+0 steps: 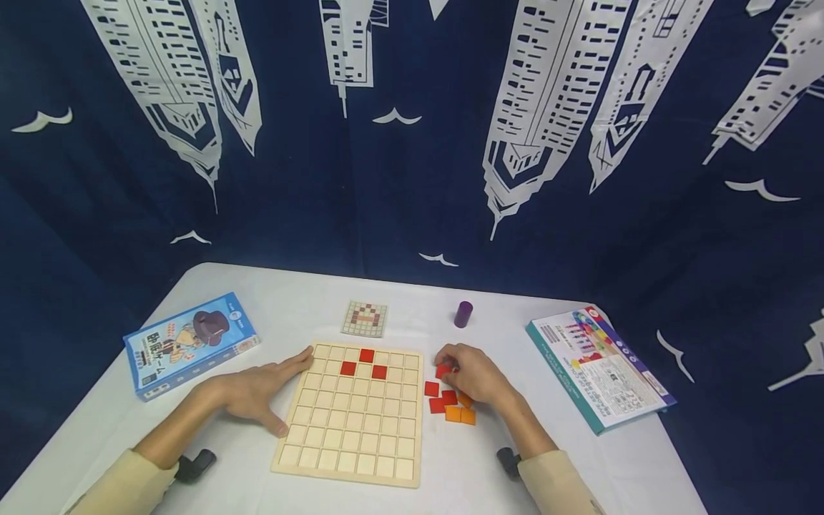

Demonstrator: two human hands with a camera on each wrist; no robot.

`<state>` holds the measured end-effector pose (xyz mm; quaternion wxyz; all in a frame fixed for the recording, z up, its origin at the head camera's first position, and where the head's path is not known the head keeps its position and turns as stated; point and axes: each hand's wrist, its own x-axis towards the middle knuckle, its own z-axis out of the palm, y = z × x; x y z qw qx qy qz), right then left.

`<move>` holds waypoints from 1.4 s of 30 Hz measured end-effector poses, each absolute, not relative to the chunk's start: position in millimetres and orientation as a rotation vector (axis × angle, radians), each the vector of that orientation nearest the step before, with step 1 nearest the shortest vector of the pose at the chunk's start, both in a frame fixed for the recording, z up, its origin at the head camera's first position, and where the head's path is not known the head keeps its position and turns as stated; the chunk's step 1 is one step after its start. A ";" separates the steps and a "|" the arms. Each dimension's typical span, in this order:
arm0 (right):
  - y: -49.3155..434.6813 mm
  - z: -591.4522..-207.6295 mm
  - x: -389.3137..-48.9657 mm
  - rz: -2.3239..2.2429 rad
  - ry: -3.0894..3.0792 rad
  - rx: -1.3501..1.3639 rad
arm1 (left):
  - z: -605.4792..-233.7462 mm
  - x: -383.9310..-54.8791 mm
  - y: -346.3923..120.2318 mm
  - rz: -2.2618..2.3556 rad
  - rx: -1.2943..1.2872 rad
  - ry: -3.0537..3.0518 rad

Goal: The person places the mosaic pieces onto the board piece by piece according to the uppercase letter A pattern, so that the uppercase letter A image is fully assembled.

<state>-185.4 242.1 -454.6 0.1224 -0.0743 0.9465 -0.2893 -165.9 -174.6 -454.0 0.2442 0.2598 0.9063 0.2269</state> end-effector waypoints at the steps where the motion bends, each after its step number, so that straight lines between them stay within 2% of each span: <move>1: 241.9 -454.5 -185.3 -0.843 2.765 -0.218 | -454.0 -165.9 -174.5 0.617 0.708 2.477; 22: 220.4 -447.0 -182.4 -1.054 2.766 -0.357 | -451.4 -166.2 -172.3 0.634 0.722 2.470; 32: 178.1 -446.0 -185.5 -1.106 2.698 -0.593 | -451.9 -167.4 -172.3 0.623 0.719 2.461; 42: 132.2 -437.1 -191.6 -1.118 2.566 -0.689 | -449.0 -165.2 -171.8 0.628 0.721 2.463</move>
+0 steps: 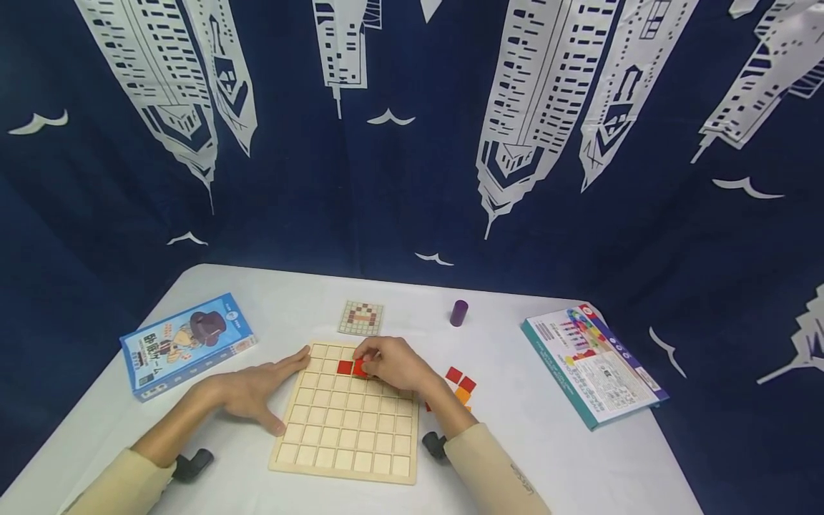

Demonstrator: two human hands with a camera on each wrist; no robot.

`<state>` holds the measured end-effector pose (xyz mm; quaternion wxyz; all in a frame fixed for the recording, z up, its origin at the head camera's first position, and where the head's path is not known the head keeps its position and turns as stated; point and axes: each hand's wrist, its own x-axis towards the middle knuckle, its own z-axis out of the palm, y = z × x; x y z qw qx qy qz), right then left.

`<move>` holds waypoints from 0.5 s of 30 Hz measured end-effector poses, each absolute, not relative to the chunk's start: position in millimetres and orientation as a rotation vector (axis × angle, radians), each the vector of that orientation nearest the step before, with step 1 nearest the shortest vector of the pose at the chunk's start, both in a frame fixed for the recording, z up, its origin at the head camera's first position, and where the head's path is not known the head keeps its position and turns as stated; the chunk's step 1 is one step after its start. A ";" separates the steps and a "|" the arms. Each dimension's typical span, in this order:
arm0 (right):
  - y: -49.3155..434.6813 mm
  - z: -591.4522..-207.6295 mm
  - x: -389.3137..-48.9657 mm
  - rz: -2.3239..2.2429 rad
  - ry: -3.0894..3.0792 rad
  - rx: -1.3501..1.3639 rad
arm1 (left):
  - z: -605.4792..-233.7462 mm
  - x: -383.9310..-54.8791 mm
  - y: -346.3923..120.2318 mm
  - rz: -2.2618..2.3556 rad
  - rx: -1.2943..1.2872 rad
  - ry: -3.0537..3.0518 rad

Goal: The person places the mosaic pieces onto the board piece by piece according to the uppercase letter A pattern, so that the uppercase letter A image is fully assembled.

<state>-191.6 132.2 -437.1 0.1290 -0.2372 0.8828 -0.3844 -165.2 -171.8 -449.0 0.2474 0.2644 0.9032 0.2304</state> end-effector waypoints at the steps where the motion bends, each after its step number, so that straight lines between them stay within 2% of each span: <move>1: 129.1 -437.0 -192.2 -1.109 2.560 -0.700 | -448.9 -165.1 -171.9 0.634 0.722 2.463; 15: 99.8 -440.0 -193.9 -1.053 2.492 -0.798 | -451.9 -166.5 -174.2 0.620 0.710 2.462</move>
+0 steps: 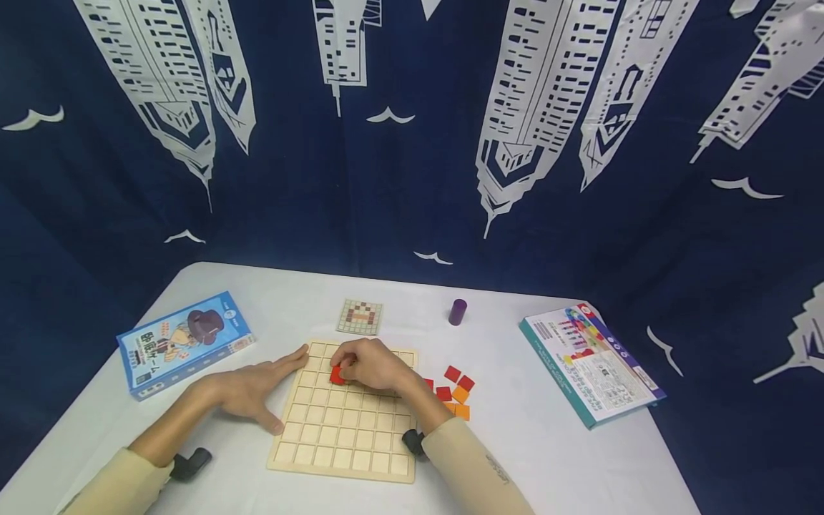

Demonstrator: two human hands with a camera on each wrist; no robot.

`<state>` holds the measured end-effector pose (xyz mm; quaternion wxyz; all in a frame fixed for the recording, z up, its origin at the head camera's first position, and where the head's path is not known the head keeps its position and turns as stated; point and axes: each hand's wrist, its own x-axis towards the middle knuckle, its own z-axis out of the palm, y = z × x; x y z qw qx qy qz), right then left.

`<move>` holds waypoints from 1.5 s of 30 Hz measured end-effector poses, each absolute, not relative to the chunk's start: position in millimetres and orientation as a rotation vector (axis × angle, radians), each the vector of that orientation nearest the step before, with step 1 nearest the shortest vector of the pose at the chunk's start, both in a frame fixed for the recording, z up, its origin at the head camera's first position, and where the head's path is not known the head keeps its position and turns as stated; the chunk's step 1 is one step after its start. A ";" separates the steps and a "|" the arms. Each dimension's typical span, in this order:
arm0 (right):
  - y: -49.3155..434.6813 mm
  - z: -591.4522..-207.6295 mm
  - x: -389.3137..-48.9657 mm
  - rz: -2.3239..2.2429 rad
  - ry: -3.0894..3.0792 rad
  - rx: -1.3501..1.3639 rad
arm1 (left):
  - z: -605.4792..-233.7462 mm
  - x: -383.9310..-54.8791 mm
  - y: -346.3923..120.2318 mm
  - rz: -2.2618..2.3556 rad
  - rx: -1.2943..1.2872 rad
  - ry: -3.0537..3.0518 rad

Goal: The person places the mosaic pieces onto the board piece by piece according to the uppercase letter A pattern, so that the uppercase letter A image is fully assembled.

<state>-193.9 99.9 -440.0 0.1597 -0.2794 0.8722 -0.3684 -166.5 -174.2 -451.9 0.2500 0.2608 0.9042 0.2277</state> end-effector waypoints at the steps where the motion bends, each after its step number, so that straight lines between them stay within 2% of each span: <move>1: 97.8 -440.8 -193.9 -1.051 2.489 -0.798 | -451.7 -166.3 -174.6 0.620 0.713 2.461; 16: 74.5 -446.5 -191.6 -0.944 2.542 -0.860 | -451.5 -164.7 -175.7 0.631 0.724 2.452; 45: 68.5 -445.3 -183.9 -0.748 2.684 -0.899 | -450.8 -165.7 -174.5 0.629 0.730 2.452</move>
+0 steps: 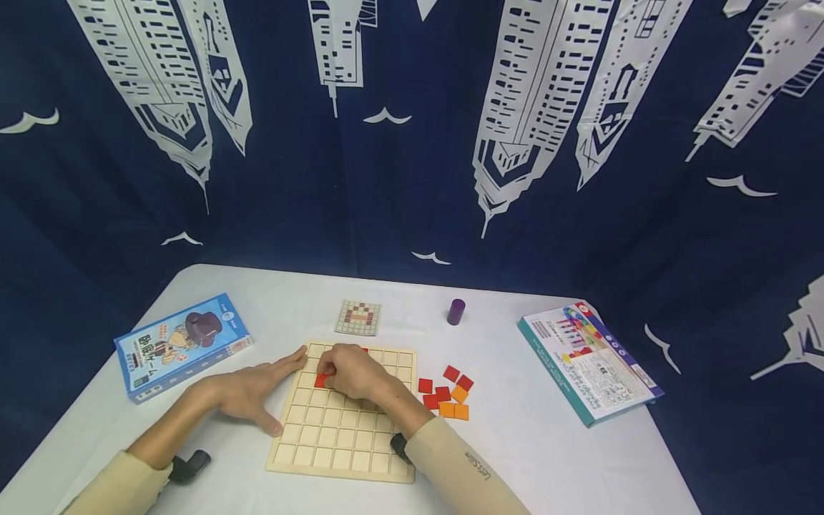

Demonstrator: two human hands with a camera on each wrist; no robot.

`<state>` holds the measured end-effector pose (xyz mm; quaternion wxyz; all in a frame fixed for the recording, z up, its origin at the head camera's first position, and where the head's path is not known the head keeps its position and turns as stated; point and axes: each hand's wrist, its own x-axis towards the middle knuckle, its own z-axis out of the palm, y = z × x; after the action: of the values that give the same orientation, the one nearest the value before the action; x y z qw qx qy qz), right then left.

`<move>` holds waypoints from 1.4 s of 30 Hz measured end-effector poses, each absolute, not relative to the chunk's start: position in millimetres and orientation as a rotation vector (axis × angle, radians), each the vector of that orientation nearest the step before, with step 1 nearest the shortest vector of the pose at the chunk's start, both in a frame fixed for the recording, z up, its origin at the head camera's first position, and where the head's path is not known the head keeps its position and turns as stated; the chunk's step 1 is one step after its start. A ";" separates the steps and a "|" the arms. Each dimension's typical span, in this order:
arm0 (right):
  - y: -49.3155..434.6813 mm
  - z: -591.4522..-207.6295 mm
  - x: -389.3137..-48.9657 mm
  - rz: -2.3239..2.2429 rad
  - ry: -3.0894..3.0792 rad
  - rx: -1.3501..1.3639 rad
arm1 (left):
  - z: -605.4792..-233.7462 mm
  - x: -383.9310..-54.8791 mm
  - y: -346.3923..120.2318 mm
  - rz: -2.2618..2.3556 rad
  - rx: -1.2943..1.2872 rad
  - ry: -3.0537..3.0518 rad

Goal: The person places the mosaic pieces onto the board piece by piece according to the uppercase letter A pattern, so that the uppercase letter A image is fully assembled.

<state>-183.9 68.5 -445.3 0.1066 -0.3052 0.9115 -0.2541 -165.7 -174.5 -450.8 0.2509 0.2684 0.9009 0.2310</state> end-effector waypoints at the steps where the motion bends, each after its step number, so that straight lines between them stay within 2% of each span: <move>1: 68.7 -445.5 -183.9 -0.752 2.683 -0.900 | -450.7 -165.7 -174.5 0.630 0.730 2.452; 28: 83.7 -445.3 -184.2 -0.836 2.652 -0.908 | -450.6 -166.4 -173.1 0.638 0.730 2.448; 34: 98.4 -437.1 -185.0 -0.866 2.643 -0.930 | -452.1 -166.3 -173.6 0.636 0.739 2.447; 42: 139.7 -432.4 -188.6 -0.912 2.674 -0.795 | -454.0 -166.1 -174.0 0.631 0.725 2.458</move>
<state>-188.6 139.7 -432.4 0.1031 -0.2694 0.9063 -0.3089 -166.1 -174.0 -454.0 0.2485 0.2662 0.9021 0.2314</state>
